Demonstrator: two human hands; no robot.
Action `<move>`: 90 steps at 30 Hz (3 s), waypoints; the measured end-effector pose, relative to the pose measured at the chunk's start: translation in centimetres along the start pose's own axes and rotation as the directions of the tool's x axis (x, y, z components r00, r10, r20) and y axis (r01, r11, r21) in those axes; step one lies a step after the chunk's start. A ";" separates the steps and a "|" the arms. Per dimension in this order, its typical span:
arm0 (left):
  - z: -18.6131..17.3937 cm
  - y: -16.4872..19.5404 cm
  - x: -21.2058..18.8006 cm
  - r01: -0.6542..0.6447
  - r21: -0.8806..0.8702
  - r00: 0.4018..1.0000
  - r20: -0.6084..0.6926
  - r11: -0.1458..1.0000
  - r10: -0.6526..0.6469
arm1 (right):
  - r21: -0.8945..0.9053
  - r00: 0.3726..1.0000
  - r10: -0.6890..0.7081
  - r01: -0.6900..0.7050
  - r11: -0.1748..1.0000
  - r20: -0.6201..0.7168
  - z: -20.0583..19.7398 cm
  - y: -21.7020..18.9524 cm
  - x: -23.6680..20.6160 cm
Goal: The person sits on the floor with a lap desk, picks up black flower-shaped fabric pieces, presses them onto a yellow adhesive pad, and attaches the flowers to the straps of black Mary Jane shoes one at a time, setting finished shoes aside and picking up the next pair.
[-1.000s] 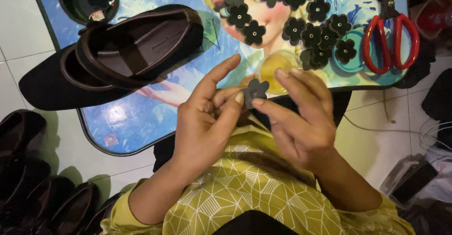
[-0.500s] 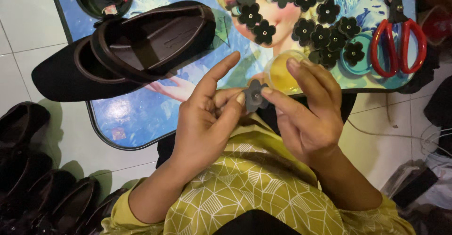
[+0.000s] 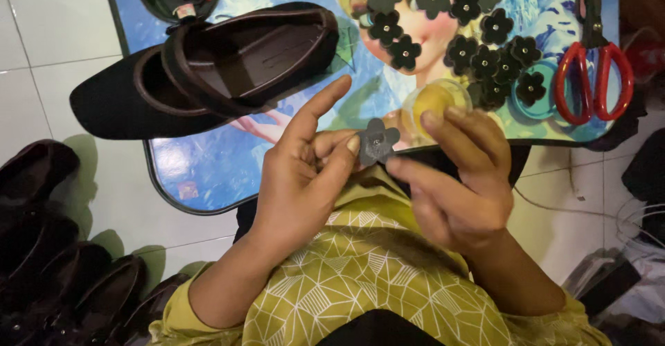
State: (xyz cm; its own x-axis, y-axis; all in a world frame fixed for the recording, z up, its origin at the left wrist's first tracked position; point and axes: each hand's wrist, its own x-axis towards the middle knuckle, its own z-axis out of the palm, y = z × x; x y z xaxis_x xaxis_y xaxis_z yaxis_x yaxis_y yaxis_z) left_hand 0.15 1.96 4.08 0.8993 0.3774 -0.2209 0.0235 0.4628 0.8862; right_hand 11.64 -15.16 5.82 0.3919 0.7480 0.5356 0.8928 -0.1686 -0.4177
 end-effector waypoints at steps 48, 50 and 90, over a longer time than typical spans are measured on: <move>-7.6 5.1 -1.0 -0.167 0.941 0.907 0.030 0.293 0.420 | 0.344 0.819 0.074 -0.319 0.883 0.569 4.4 -0.3 11.4; -7.6 5.1 -1.0 -0.191 0.936 0.895 0.043 0.295 0.444 | 0.366 0.809 0.069 -0.338 0.867 0.584 4.4 -0.2 11.6; -8.6 -0.9 -0.9 -0.273 0.959 0.658 0.126 0.079 0.742 | 0.087 0.913 0.011 -0.051 0.995 0.408 4.7 -1.3 8.6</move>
State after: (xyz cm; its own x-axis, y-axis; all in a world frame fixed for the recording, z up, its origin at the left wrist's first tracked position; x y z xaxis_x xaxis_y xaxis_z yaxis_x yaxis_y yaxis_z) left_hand -4.47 8.10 -0.04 0.6645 0.4908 0.5634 0.1755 -0.8355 0.5208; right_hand 12.80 -5.50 7.45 0.2773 0.9428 0.1850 0.8488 -0.1501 -0.5070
